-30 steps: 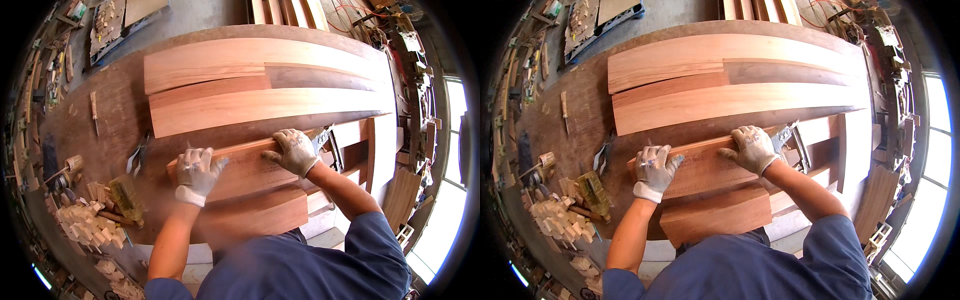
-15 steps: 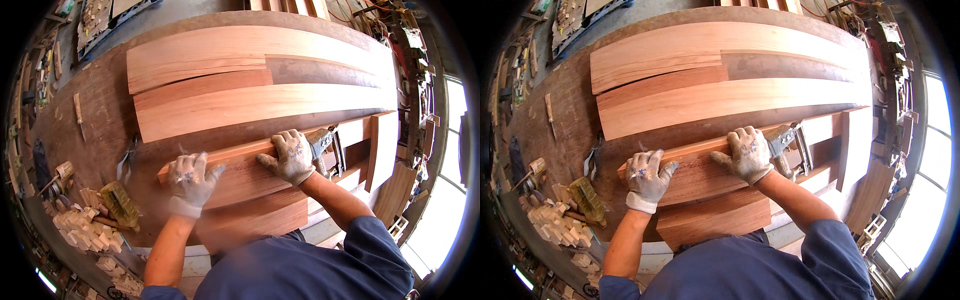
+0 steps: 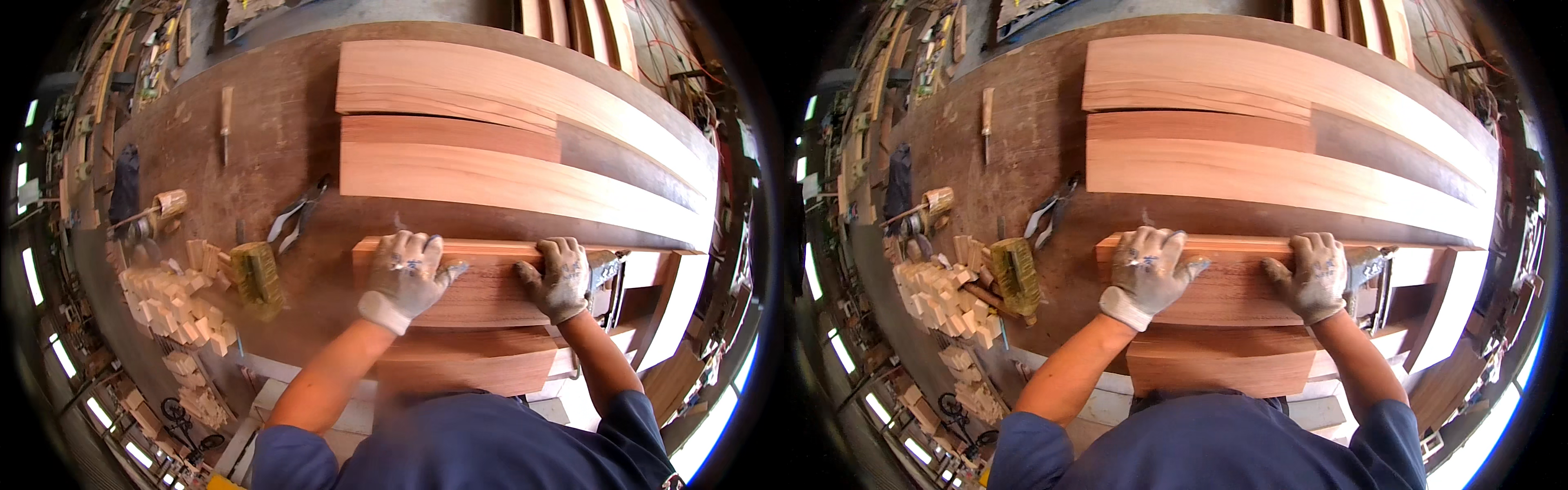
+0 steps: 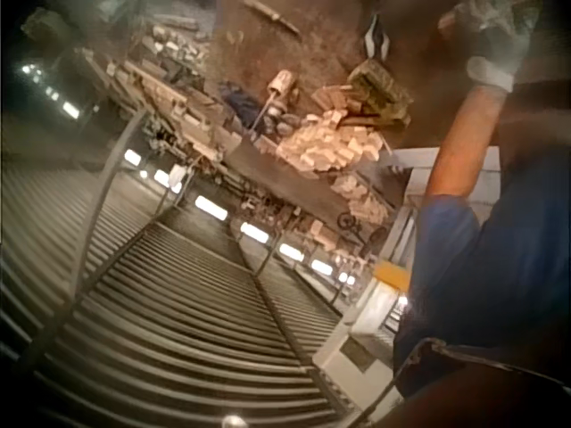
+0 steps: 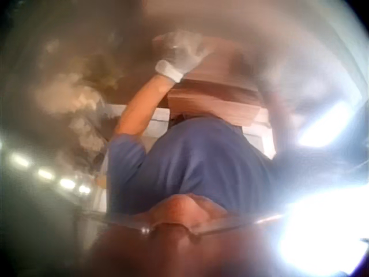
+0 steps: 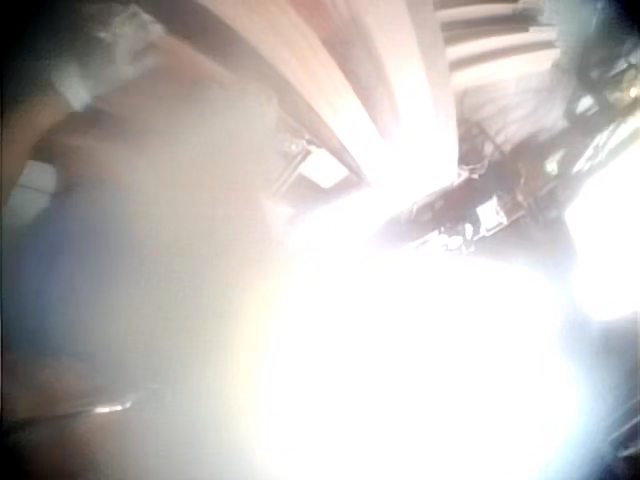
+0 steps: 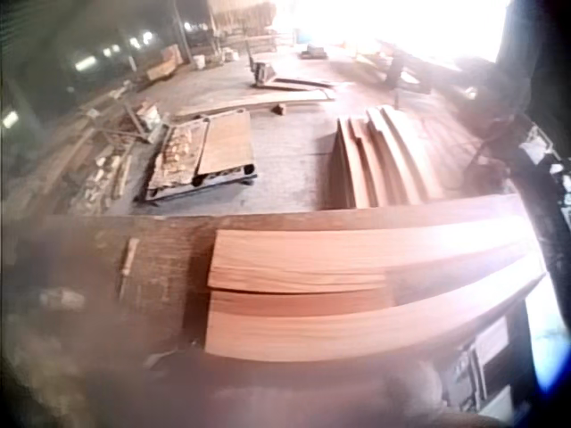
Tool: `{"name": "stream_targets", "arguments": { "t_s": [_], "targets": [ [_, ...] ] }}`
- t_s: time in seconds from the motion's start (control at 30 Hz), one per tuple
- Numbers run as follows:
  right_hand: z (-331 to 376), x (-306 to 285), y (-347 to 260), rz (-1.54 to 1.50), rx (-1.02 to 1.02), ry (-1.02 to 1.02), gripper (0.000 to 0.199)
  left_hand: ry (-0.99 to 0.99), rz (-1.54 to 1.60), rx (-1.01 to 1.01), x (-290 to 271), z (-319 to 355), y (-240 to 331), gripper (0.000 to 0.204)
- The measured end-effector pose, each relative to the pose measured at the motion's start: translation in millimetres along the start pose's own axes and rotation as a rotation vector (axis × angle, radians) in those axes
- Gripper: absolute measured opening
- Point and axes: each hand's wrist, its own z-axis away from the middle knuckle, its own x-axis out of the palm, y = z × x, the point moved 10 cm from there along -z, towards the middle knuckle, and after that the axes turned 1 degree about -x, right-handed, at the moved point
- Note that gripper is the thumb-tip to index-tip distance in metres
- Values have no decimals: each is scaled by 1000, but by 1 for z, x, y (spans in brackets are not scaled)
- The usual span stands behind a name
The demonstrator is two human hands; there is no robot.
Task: The person applies glue to a white board and attaches it to a stack of wooden planks. They then use a nail gun to secure the board and additional wooden pieces to the structure, assembling a wooden frame.
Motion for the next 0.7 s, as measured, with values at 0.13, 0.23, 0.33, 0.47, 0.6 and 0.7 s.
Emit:
{"name": "stream_targets", "arguments": {
  "t_s": [0.13,0.23,0.33,0.47,0.6,0.7],
  "targets": [
    [-3,1,-4,8,-33,10,48,-67,42,-45,5,4,-8,63],
    [-2,-1,-4,-1,-57,31,50,103,-3,-23,-13,11,-18,75],
    [-2,-2,-5,18,-56,27,51,247,95,-212,-46,38,-70,91],
    [-3,-1,-5,15,-46,3,52,108,813,-758,-6,100,-115,61],
    [-2,2,-2,22,-31,-16,53,-11,944,-938,-7,101,-108,51],
    [-1,2,-2,24,-17,-27,53,19,1006,-987,-4,106,-111,50]
  ]
}}
